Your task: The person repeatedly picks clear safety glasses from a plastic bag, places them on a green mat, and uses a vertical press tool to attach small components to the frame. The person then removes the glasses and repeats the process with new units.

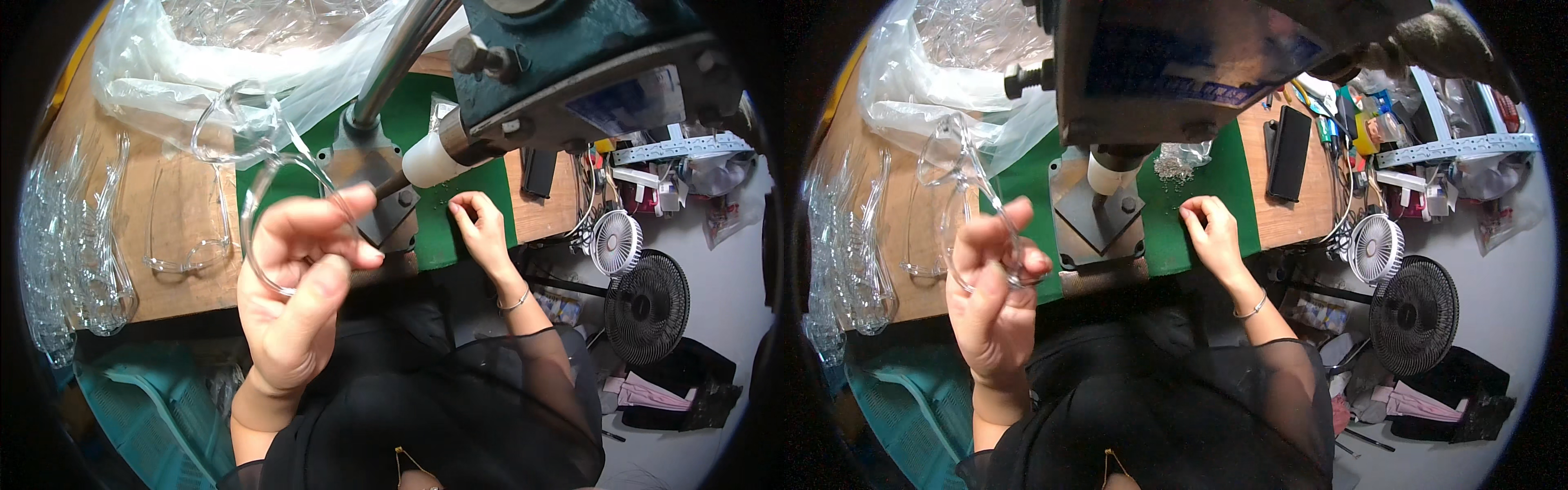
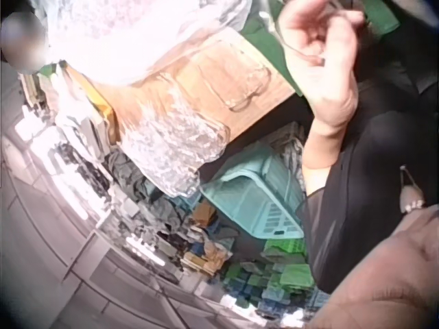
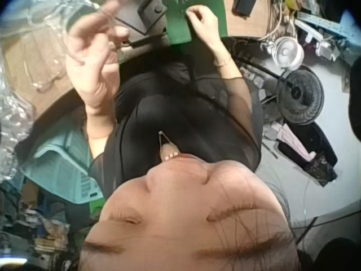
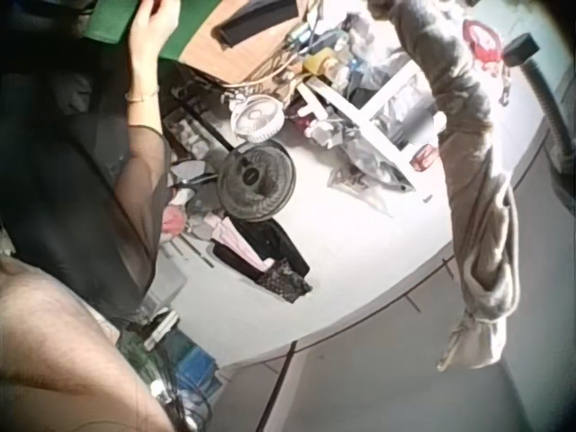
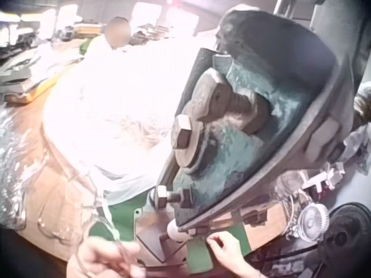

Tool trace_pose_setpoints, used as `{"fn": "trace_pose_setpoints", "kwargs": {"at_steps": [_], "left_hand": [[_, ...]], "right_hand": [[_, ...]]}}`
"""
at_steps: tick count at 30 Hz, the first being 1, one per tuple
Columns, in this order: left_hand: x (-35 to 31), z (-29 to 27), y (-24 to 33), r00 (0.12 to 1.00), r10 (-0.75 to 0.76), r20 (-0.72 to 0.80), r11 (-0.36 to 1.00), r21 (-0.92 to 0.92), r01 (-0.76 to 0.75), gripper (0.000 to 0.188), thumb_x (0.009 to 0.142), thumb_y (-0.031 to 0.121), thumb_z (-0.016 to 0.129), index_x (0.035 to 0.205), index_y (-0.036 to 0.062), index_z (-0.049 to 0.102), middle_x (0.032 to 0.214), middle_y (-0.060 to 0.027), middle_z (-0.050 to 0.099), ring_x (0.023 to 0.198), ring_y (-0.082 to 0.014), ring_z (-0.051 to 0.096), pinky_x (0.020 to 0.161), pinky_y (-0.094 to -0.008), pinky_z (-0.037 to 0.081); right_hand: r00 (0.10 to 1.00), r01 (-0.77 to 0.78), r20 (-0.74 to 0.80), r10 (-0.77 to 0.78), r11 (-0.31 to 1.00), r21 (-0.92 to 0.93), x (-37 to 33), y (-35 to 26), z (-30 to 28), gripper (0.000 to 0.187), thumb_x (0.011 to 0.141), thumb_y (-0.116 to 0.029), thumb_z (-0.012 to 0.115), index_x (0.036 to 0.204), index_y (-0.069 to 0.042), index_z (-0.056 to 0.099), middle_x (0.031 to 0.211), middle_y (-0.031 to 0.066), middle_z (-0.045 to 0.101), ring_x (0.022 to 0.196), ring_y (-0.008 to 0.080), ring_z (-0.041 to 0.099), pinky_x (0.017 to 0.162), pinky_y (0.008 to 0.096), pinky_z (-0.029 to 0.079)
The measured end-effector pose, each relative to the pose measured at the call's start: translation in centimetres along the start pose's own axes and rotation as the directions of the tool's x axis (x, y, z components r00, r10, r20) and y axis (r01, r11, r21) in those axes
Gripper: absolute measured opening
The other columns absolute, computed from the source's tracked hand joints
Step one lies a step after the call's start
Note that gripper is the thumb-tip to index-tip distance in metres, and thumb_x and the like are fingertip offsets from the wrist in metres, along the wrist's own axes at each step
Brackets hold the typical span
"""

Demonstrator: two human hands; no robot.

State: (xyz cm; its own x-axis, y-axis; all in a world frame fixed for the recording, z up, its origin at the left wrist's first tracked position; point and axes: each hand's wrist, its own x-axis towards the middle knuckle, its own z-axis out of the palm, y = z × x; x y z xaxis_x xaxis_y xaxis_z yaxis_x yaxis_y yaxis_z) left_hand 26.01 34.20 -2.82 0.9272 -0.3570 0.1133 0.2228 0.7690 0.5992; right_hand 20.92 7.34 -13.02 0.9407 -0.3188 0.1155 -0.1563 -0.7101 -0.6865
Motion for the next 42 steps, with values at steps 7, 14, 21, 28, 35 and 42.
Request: {"fn": "trace_pose_setpoints", "kwargs": {"at_steps": [7, 14, 21, 28, 35, 42], "left_hand": [[0.0, 0.9, 0.1, 0.994, -0.088, -0.071, 0.996, 0.028, 0.09, 0.067, 0.074, -0.002, 0.058, 0.133, 0.0068, 0.029, 0.131, -0.0214, 0.042, 0.102, -0.0283, 0.057, 0.082, -0.0395, 0.052], [1.8, -2.8, 2.0, 0.922, -0.312, 0.232, 0.949, 0.038, 0.312, 0.028, 0.081, 0.026, 0.062, 0.081, 0.0012, 0.048, 0.123, -0.037, 0.043, 0.111, -0.0451, 0.05, 0.093, -0.0528, 0.042], [0.1, -2.3, 1.3, 0.98, -0.196, -0.025, 0.981, -0.009, 0.196, 0.049, 0.092, 0.038, 0.045, 0.111, -0.0062, 0.046, 0.094, -0.0208, 0.061, 0.082, -0.0261, 0.061, 0.074, -0.0358, 0.05], [-1.4, 0.7, 0.8, 0.96, -0.26, -0.1, 0.899, 0.338, 0.278, 0.071, 0.074, 0.012, 0.073, 0.13, -0.0091, 0.035, 0.084, -0.0118, 0.067, 0.081, -0.0136, 0.063, 0.079, -0.0249, 0.047], [-1.9, -0.9, -0.6, 0.967, -0.255, 0.015, 0.828, 0.519, 0.211, 0.069, 0.069, -0.005, 0.073, 0.129, -0.0051, 0.039, 0.091, -0.0105, 0.066, 0.089, -0.0106, 0.06, 0.08, -0.0223, 0.046], [-2.4, -1.6, -0.5, 0.972, -0.235, 0.005, 0.839, 0.505, 0.201, 0.063, 0.069, -0.001, 0.075, 0.124, -0.005, 0.044, 0.106, -0.0087, 0.059, 0.089, -0.0104, 0.059, 0.082, -0.0241, 0.047]], "right_hand": [[0.996, 0.075, 0.058, -0.069, 0.992, -0.101, 0.7, 0.3, 0.5, 0.009, 0.08, -0.008, 0.06, 0.084, 0.0, 0.06, 0.078, 0.0096, 0.058, 0.069, 0.0209, 0.056, 0.063, 0.0301, 0.046], [0.995, 0.072, 0.072, -0.069, 0.996, -0.048, 0.7, 0.3, 0.7, 0.008, 0.077, -0.007, 0.063, 0.081, -0.001, 0.06, 0.074, 0.0078, 0.055, 0.069, 0.0216, 0.054, 0.064, 0.0318, 0.045], [0.997, -0.004, 0.078, 0.004, 1.0, 0.002, 1.3, 0.2, 0.5, 0.009, 0.077, -0.008, 0.064, 0.079, -0.002, 0.058, 0.075, 0.0073, 0.053, 0.067, 0.0177, 0.052, 0.061, 0.0291, 0.043], [0.958, 0.152, 0.2, -0.203, 0.957, 0.246, 2.0, -9.4, -4.0, 0.006, 0.085, -0.006, 0.057, 0.085, -0.001, 0.053, 0.077, 0.0046, 0.052, 0.068, 0.0123, 0.049, 0.064, 0.0236, 0.042], [0.74, 0.455, 0.286, -0.609, 0.766, 0.453, 0.9, -14.8, -1.9, 0.014, 0.08, -0.007, 0.064, 0.084, -0.004, 0.051, 0.081, 0.0073, 0.051, 0.071, 0.024, 0.048, 0.064, 0.0312, 0.041], [0.639, 0.619, 0.208, -0.741, 0.655, 0.433, 1.6, -15.4, -0.9, 0.015, 0.072, -0.008, 0.07, 0.081, -0.006, 0.058, 0.074, 0.0042, 0.055, 0.067, 0.0218, 0.052, 0.06, 0.0298, 0.043]]}}
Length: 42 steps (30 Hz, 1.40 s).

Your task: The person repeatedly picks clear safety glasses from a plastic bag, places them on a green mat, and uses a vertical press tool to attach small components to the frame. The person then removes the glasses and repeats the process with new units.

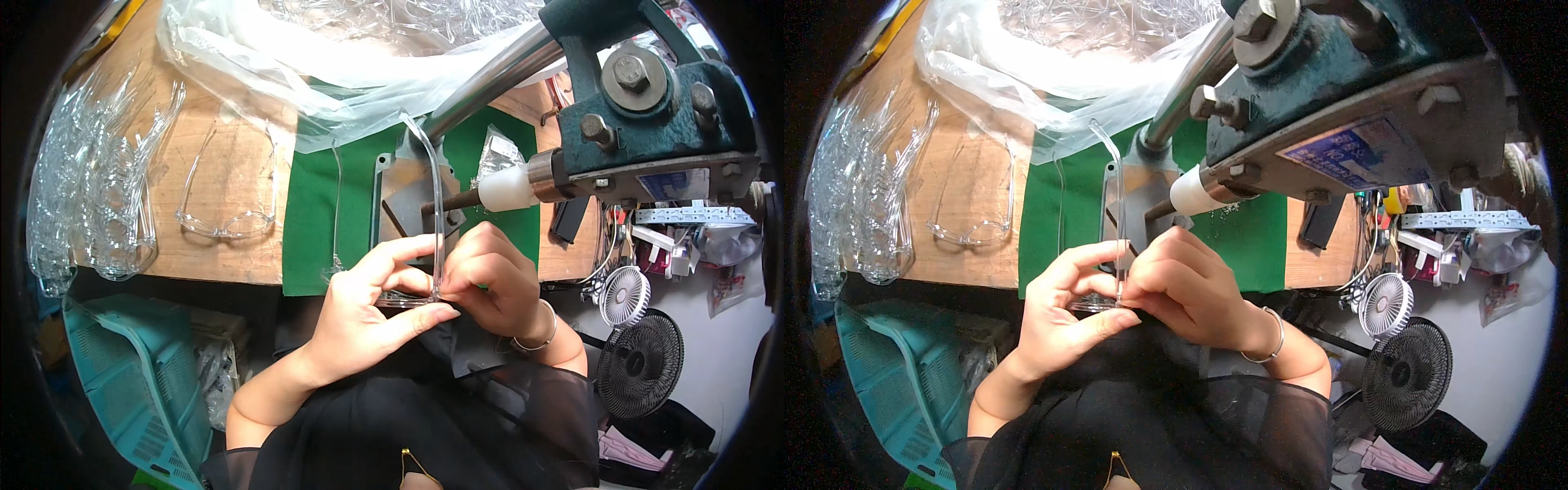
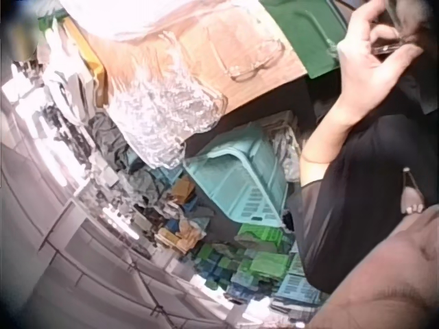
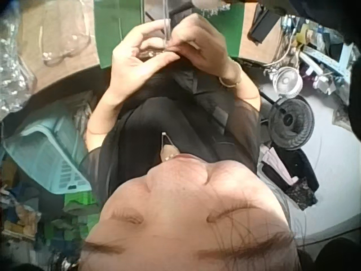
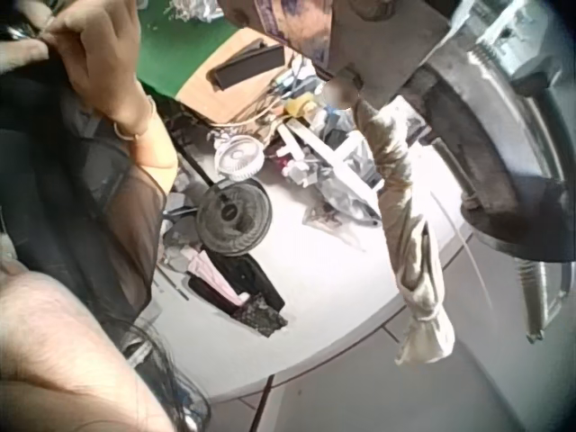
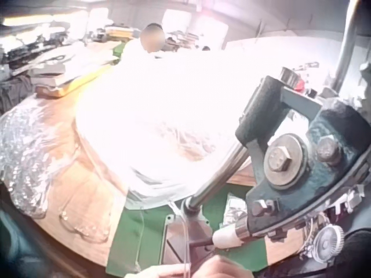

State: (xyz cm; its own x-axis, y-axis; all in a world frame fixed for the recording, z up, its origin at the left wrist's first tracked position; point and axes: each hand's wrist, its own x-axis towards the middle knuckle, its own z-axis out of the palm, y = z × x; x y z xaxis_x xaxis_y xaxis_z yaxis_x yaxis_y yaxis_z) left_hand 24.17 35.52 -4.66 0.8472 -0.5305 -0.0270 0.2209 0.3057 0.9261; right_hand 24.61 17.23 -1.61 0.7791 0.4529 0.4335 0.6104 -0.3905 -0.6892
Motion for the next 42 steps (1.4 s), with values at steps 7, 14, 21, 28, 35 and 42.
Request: {"fn": "trace_pose_setpoints", "kwargs": {"at_steps": [7, 14, 21, 28, 35, 42], "left_hand": [[0.01, 0.43, 0.14, 0.994, 0.099, 0.051, 0.992, 0.075, -0.103, 0.062, 0.067, 0.0, 0.077, 0.121, -0.006, 0.047, 0.099, -0.0091, 0.061, 0.088, -0.0116, 0.06, 0.081, -0.0243, 0.047], [0.0, 0.46, 0.26, 0.994, 0.064, 0.091, 0.998, -0.03, -0.061, 0.062, 0.068, 0.0, 0.077, 0.121, -0.0048, 0.046, 0.101, -0.0083, 0.06, 0.087, -0.0101, 0.06, 0.08, -0.0233, 0.047], [-0.06, 0.45, -0.11, 0.995, 0.072, 0.069, 0.997, 0.029, -0.074, 0.061, 0.068, 0.0, 0.077, 0.121, -0.004, 0.046, 0.099, -0.0067, 0.06, 0.086, -0.0098, 0.06, 0.079, -0.0231, 0.047], [-0.11, 0.62, 0.62, 0.986, 0.156, 0.052, 0.976, 0.145, -0.162, 0.061, 0.069, 0.0, 0.076, 0.122, -0.0043, 0.045, 0.096, -0.007, 0.061, 0.086, -0.0106, 0.06, 0.079, -0.0233, 0.047], [-0.11, 0.74, 0.08, 0.993, 0.118, -0.003, 0.993, -0.027, -0.118, 0.057, 0.071, 0.003, 0.075, 0.121, -0.002, 0.049, 0.082, -0.0047, 0.062, 0.076, -0.0066, 0.058, 0.072, -0.0221, 0.047], [-0.16, 0.47, 0.08, 0.996, 0.056, 0.072, 0.998, -0.029, -0.054, 0.062, 0.07, -0.002, 0.075, 0.123, -0.0036, 0.044, 0.095, -0.0062, 0.061, 0.085, -0.0089, 0.059, 0.077, -0.0216, 0.046]], "right_hand": [[0.997, -0.054, -0.049, 0.063, 0.984, 0.169, -0.76, -0.02, -0.34, 0.016, 0.07, -0.007, 0.073, 0.08, -0.005, 0.061, 0.077, 0.0047, 0.06, 0.068, 0.0194, 0.055, 0.061, 0.0277, 0.045], [0.994, -0.1, -0.011, 0.107, 0.957, 0.271, -0.64, -0.18, -0.67, 0.017, 0.07, -0.005, 0.074, 0.08, -0.005, 0.061, 0.078, 0.0049, 0.061, 0.071, 0.0192, 0.056, 0.064, 0.028, 0.045], [0.997, -0.083, 0.019, 0.081, 0.984, 0.155, -0.35, -0.48, -0.93, 0.016, 0.071, -0.008, 0.073, 0.08, -0.005, 0.06, 0.075, 0.0044, 0.06, 0.071, 0.0203, 0.055, 0.063, 0.0285, 0.045], [0.996, -0.079, -0.034, 0.083, 0.992, 0.1, -0.44, -0.75, -0.2, 0.015, 0.073, -0.01, 0.072, 0.08, -0.005, 0.06, 0.074, 0.004, 0.058, 0.068, 0.0201, 0.054, 0.059, 0.029, 0.044], [1.0, -0.025, -0.007, 0.026, 0.994, 0.103, -0.3, -0.46, -0.58, 0.016, 0.072, -0.01, 0.072, 0.082, -0.005, 0.061, 0.075, 0.0044, 0.061, 0.067, 0.0193, 0.055, 0.061, 0.0282, 0.045], [0.99, -0.14, 0.03, 0.137, 0.958, 0.249, -0.56, -0.21, -0.5, 0.016, 0.072, -0.008, 0.073, 0.081, -0.005, 0.059, 0.076, 0.0033, 0.059, 0.069, 0.0184, 0.054, 0.062, 0.0281, 0.043]]}}
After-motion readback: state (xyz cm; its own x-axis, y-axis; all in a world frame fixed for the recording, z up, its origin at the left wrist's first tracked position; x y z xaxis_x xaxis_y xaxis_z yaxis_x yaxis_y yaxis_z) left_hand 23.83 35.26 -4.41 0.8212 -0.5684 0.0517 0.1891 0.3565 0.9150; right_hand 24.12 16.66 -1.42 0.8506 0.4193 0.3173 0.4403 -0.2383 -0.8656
